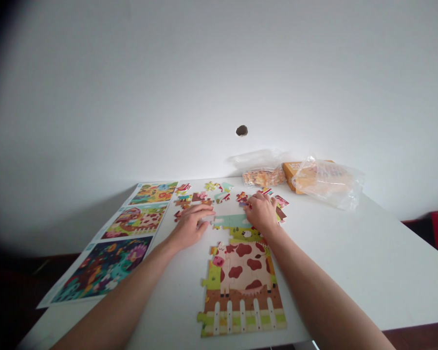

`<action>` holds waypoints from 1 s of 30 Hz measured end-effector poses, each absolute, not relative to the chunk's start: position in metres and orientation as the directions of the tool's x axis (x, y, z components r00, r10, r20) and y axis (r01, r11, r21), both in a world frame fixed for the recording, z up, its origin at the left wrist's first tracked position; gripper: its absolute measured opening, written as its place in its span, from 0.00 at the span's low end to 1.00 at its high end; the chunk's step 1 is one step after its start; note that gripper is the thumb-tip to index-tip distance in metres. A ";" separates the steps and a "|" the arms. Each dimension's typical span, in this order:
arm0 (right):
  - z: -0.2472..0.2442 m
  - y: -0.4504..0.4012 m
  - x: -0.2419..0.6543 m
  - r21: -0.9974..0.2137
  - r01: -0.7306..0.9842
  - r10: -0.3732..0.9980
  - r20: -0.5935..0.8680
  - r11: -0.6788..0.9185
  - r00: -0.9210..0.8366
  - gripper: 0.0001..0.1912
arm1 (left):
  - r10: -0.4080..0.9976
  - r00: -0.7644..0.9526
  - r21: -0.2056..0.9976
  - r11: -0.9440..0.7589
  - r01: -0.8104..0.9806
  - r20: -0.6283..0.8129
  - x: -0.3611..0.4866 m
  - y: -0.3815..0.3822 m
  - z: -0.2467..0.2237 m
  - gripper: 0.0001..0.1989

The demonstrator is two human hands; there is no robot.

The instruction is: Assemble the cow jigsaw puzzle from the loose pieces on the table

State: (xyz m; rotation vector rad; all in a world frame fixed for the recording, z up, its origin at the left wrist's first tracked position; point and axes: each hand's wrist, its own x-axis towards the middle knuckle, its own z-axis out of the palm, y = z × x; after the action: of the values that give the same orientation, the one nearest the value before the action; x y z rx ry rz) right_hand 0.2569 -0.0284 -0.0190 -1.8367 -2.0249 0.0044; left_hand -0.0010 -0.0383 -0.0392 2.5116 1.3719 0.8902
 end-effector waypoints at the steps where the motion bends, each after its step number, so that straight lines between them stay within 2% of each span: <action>1: -0.018 -0.029 0.257 -0.266 0.956 0.958 0.282 0.121 -0.042 0.09 | 0.819 0.371 0.378 -0.542 0.751 0.437 -0.002 -0.037 -0.040 0.20; 6: -0.020 -0.028 0.259 -0.247 0.967 0.964 0.264 0.065 0.003 0.13 | 0.909 0.118 0.350 -0.270 0.897 0.399 -0.003 -0.036 -0.043 0.21; 9: -0.021 -0.027 0.259 -0.228 0.973 0.968 0.249 0.026 0.033 0.15 | 0.932 0.064 0.357 -0.199 0.913 0.357 -0.003 -0.034 -0.046 0.20; 15: -0.020 -0.026 0.260 -0.220 0.975 0.971 0.238 0.016 0.038 0.15 | 0.895 0.149 0.409 -0.333 0.850 0.420 -0.006 -0.028 -0.052 0.21; 20: -0.020 -0.027 0.260 -0.239 0.971 0.968 0.248 0.023 0.038 0.13 | 0.878 0.138 0.476 -0.374 0.796 0.459 -0.006 -0.027 -0.050 0.23; 27: -0.019 -0.028 0.260 -0.245 0.968 0.962 0.273 0.044 0.026 0.13 | 0.806 0.211 0.437 -0.496 0.750 0.553 -0.002 -0.032 -0.043 0.25; 30: -0.020 -0.029 0.259 -0.241 0.970 0.962 0.272 0.036 0.032 0.12 | 0.791 0.183 0.442 -0.499 0.746 0.584 -0.001 -0.033 -0.041 0.23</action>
State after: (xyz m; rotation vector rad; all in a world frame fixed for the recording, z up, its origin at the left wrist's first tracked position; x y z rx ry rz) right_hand 0.2593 -0.0291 -0.0196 -1.9568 -1.9611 -0.0302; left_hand -0.0010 -0.0328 -0.0410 2.3715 1.5425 1.2303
